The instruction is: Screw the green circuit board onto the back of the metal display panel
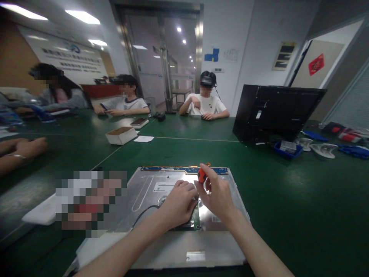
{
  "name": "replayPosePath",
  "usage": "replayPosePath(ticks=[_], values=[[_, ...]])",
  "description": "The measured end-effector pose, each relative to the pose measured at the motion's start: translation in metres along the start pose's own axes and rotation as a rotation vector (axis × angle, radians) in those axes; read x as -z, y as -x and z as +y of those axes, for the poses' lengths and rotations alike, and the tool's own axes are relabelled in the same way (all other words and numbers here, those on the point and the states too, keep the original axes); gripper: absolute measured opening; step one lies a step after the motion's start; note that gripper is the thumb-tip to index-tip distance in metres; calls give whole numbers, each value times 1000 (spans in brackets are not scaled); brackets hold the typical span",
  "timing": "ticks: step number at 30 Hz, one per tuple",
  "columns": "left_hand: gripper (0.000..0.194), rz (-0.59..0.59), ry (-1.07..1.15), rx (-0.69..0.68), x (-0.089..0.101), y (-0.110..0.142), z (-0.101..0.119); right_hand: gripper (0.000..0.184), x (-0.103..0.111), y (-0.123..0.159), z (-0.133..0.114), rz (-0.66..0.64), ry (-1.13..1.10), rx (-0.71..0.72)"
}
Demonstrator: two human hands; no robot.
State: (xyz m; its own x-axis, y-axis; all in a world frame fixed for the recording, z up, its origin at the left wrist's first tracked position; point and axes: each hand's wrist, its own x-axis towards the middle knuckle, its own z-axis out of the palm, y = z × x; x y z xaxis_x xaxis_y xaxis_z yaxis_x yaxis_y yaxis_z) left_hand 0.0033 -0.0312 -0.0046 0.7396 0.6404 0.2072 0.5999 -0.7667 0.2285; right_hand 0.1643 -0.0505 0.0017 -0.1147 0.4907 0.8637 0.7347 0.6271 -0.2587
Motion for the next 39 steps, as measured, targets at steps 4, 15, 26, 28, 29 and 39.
replayPosePath(ticks=[4,15,26,28,29,39], values=[[13,0,3,-7,0,0,0,53,2,-2,-1,-17,-18,20],[12,-8,-18,-1,0,0,0,53,0,-1,-1,-11,-16,-7],[15,5,-8,-15,0,0,1,55,3,0,-3,-59,-58,-17],[16,3,-15,-18,0,0,1,55,3,0,-3,-57,-60,-28],[16,3,-18,-17,0,0,1,55,3,0,-3,-54,-54,-34],[13,-3,-21,2,0,-1,1,52,0,1,0,-9,-14,1]])
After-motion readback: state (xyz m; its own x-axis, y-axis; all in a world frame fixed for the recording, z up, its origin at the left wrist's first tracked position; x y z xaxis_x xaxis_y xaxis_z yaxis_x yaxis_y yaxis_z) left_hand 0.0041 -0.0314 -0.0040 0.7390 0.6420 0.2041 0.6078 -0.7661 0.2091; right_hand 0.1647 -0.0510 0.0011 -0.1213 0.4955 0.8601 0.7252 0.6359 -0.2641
